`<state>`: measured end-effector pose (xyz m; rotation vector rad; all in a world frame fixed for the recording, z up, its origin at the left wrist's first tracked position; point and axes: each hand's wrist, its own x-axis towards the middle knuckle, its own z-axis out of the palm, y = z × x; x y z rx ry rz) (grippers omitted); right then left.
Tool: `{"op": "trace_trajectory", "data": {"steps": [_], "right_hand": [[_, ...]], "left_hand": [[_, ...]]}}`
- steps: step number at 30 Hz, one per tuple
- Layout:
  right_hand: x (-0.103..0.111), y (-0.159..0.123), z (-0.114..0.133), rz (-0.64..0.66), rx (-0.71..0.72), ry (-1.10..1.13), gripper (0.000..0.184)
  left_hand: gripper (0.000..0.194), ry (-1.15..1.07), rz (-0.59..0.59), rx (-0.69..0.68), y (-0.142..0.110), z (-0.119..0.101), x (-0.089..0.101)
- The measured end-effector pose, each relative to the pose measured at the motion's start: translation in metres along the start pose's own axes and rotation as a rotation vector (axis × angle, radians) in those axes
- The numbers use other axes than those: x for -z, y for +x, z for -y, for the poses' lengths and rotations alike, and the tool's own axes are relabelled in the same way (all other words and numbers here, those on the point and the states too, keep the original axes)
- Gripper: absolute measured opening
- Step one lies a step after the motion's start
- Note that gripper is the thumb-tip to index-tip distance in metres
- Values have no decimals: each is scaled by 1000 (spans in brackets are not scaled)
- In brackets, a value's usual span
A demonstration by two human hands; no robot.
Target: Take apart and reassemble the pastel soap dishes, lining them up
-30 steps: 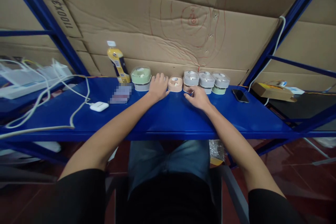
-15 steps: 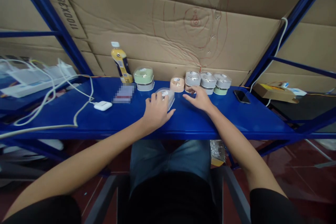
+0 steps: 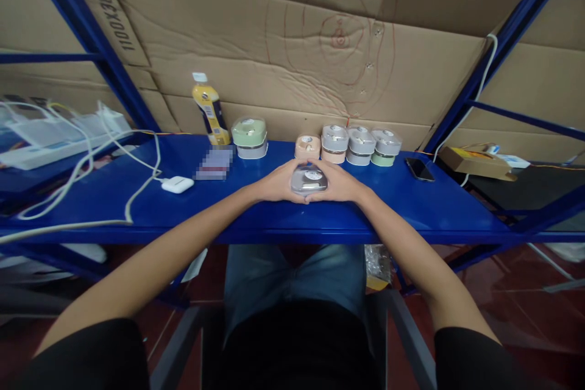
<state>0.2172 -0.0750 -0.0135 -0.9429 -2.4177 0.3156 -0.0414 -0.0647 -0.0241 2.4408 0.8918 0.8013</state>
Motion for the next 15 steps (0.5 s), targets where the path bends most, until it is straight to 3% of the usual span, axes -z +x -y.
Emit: {"op": "trace_trajectory", "data": {"steps": [5, 10, 12, 15], "right_hand": [[-2, 0, 0, 5, -107, -81, 101], [6, -1, -17, -110, -113, 39, 85], [17, -6, -32, -150, -174, 70, 79], [34, -18, -57, -102, -278, 63, 77]], "left_hand": [[110, -121, -68, 43, 0, 9, -9], [115, -75, -86, 50, -8, 8, -8], [101, 17, -61, 18, -11, 7, -5], [61, 130, 4, -32, -15, 4, -2]]}}
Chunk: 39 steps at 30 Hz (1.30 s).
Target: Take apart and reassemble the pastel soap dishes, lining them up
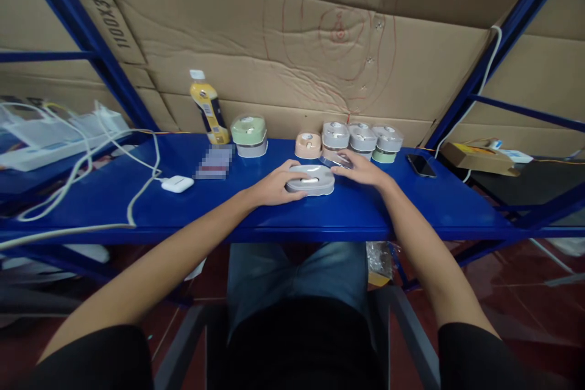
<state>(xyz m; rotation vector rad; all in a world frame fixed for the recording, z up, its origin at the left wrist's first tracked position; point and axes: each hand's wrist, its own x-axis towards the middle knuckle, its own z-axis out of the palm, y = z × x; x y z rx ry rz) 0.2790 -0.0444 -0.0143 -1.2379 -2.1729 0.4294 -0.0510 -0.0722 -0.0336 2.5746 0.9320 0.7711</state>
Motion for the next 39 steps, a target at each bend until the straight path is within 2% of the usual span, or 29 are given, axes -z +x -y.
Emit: {"op": "trace_trajectory", "data": {"steps": [3, 9, 12, 17, 20, 25, 28, 31, 34, 39], "right_hand": [[15, -3, -23, 27, -47, -75, 79], [23, -2, -42, 101, -119, -183, 78], [23, -2, -44, 102, -111, -192, 85], [24, -2, -45, 117, -145, -198, 92], [23, -2, -42, 111, -150, -183, 94], [24, -2, -30, 132, -214, -161, 98], [26, -3, -24, 128, -250, -186, 99], [28, -3, -20, 75, -273, -224, 94], [30, -3, -18, -9, -240, -200, 88], [25, -3, -4, -151, 9, -13, 85]], "left_hand": [[48, 21, 12, -23, -1, -3, 1], [52, 21, -100, 9, 0, 11, 10], [53, 71, -161, 129, 0, 27, 16], [54, 126, -190, 332, 1, 48, 21], [50, 143, -187, 372, 2, 54, 20], [43, 113, -213, 361, 4, 58, 20], [41, 62, -301, 292, 4, 51, 21], [43, -9, -342, 100, 5, 32, 18], [55, -68, -253, -18, 6, 11, 11], [86, -117, -123, 15, 9, -4, -1]]}}
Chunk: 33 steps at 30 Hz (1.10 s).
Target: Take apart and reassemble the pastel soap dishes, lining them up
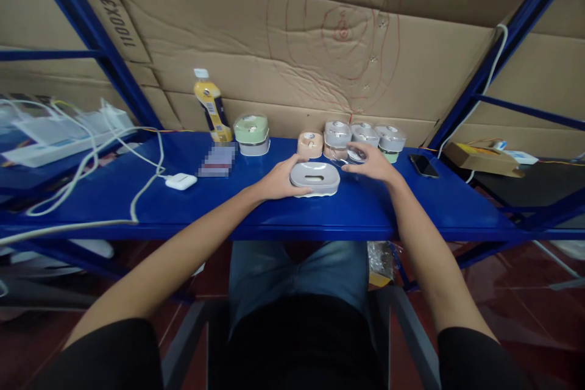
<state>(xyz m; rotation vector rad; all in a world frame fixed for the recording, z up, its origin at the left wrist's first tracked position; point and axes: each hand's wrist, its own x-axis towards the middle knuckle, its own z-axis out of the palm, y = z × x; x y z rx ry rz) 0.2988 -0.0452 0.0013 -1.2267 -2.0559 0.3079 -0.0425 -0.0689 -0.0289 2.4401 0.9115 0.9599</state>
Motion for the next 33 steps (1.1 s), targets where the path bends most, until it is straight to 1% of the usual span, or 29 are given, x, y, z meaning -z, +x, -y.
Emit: {"op": "trace_trajectory", "data": {"steps": [2, 6, 10, 13, 17, 23, 28, 33], "right_hand": [[-7, 0, 11, 13, 102, 60, 85], [-30, 3, 36, 147, 272, 104, 84], [-49, 6, 48, 202, 357, 107, 86], [-57, 8, 48, 217, 359, 99, 90], [-61, 9, 43, 235, 361, 92, 94], [-64, 7, 38, 267, 350, 109, 94], [-63, 4, 42, 262, 358, 80, 89], [-61, 4, 48, 280, 358, 35, 86]], "left_hand": [[93, -18, -1, 2, 1, 2, -3], [98, -77, -29, -34, 2, 7, -6], [103, -154, -46, -19, 3, 10, -10], [104, -190, -44, 12, 4, 11, -13], [104, -187, -36, 53, 3, 14, -15], [109, -104, 5, 5, 5, 17, -13], [116, -98, 45, 2, 5, 18, -11], [121, -105, 39, 40, 4, 17, -10]]}}
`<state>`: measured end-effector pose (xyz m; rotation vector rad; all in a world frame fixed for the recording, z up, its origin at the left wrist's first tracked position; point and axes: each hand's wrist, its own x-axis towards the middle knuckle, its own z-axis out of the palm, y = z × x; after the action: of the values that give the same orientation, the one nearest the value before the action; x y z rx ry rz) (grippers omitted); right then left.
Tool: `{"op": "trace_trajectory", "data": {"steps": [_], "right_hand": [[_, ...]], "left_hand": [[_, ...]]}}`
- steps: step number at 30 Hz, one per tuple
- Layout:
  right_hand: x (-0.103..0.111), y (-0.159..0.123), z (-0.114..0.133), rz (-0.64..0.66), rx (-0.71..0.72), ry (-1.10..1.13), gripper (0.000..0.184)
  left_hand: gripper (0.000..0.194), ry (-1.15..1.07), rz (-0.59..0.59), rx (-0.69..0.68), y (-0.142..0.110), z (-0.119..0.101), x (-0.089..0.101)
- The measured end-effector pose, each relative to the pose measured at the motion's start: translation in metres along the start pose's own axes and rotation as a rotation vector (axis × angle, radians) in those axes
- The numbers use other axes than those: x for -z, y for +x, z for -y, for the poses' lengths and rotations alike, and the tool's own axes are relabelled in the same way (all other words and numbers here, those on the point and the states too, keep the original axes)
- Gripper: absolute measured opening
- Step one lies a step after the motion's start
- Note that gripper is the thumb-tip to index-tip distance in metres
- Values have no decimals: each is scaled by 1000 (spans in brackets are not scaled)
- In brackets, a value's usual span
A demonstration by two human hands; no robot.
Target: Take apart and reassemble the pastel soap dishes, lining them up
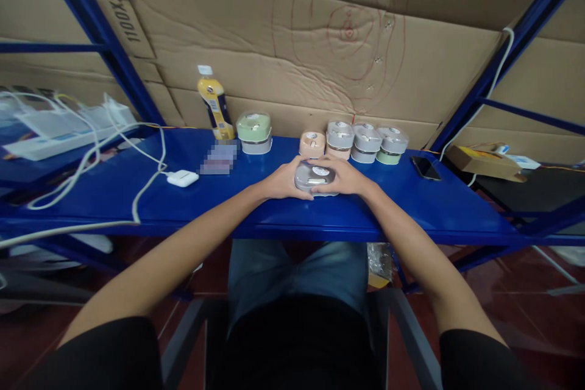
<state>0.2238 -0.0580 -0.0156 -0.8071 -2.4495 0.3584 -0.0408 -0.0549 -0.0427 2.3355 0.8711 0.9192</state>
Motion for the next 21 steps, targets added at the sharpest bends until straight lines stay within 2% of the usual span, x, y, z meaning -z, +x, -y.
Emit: {"op": "trace_trajectory", "data": {"steps": [10, 21], "right_hand": [[2, 6, 3, 33, -46, -33, 85], [1, 5, 5, 32, -81, -155, 86]], "left_hand": [[116, 2, -37, 54, 0, -1, 0], [123, -2, -38, 86, 1, -1, -2]]}}
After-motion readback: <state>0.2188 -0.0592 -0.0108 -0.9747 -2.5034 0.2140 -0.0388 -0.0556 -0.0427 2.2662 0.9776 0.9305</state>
